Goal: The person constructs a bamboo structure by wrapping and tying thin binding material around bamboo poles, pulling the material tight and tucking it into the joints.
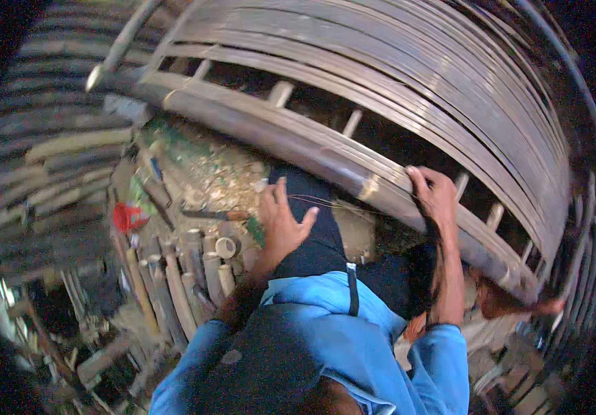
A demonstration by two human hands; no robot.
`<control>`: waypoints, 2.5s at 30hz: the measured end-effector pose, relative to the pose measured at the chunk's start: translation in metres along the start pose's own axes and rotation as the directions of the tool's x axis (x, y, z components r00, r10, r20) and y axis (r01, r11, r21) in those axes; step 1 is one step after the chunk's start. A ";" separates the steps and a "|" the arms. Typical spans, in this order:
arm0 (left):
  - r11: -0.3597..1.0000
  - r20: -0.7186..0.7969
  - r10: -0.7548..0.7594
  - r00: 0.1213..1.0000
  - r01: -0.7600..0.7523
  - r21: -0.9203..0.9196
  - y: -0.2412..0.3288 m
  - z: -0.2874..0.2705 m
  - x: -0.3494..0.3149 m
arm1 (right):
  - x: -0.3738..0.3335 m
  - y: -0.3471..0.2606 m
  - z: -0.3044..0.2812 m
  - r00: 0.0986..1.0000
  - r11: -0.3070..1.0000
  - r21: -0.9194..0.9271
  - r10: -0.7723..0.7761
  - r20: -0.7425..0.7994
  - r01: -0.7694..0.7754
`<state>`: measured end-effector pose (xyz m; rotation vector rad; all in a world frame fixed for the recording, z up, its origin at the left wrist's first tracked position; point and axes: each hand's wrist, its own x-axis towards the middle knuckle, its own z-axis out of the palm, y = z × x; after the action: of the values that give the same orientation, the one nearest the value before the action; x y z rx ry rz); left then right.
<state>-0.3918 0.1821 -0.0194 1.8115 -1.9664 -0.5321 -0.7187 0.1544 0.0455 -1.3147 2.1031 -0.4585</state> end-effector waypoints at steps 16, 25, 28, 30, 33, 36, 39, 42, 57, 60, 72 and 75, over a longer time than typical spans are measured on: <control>0.977 -0.048 -0.161 0.986 0.152 -0.148 -0.023 0.006 -0.014 | 0.003 0.007 0.011 0.995 0.989 -0.127 -0.081 -0.062 0.073; 0.550 0.116 -0.202 0.972 0.211 -0.808 -0.010 0.022 0.075 | 0.003 -0.003 0.000 1.000 0.990 -0.142 0.019 0.005 -0.018; 0.521 0.278 -0.302 0.912 0.402 -0.753 0.007 0.001 0.069 | 0.000 -0.002 0.002 0.998 0.997 -0.067 0.045 -0.038 -0.048; 0.720 0.532 -0.186 0.826 0.483 -0.498 -0.002 -0.027 0.072 | -0.002 -0.010 -0.002 0.998 0.997 -0.043 0.067 -0.008 -0.067; 0.832 0.513 -0.095 0.853 0.351 -0.430 -0.023 -0.085 0.078 | 0.001 0.001 -0.001 0.998 0.998 -0.013 0.058 0.008 -0.058; 0.741 0.267 0.091 0.959 0.114 -0.662 -0.048 -0.166 0.091 | 0.004 0.008 -0.003 1.000 1.000 0.009 -0.009 0.014 0.009; 0.385 0.101 -0.024 0.995 0.102 -0.917 -0.077 -0.249 0.109 | 0.009 0.005 -0.004 1.000 1.000 0.017 0.005 0.026 -0.005; 0.017 -0.155 0.165 0.974 -0.160 -0.987 -0.134 -0.342 0.136 | 0.030 0.003 0.003 0.994 0.984 0.157 -0.092 0.060 0.082; 0.936 0.264 0.229 0.937 -0.287 0.205 0.093 0.039 0.220 | 0.101 -0.086 0.076 0.965 0.996 0.066 0.044 0.257 -0.063; 0.935 0.391 0.253 0.885 -0.328 0.136 0.098 0.038 0.227 | 0.106 -0.065 0.083 0.990 0.999 0.024 -0.032 0.138 0.029; 0.492 0.617 0.454 0.643 0.396 -0.775 0.112 -0.064 0.183 | 0.017 -0.074 0.032 0.815 0.448 0.750 -0.541 -0.205 0.486; 0.737 0.552 0.525 0.648 -0.021 -0.676 0.091 -0.050 0.179 | 0.000 -0.083 0.021 0.828 0.527 0.728 -0.551 -0.101 0.439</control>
<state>-0.4531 0.0109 0.0795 0.8544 -2.0789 -1.7587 -0.6483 0.1183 0.0775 -1.3494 1.1293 -1.2641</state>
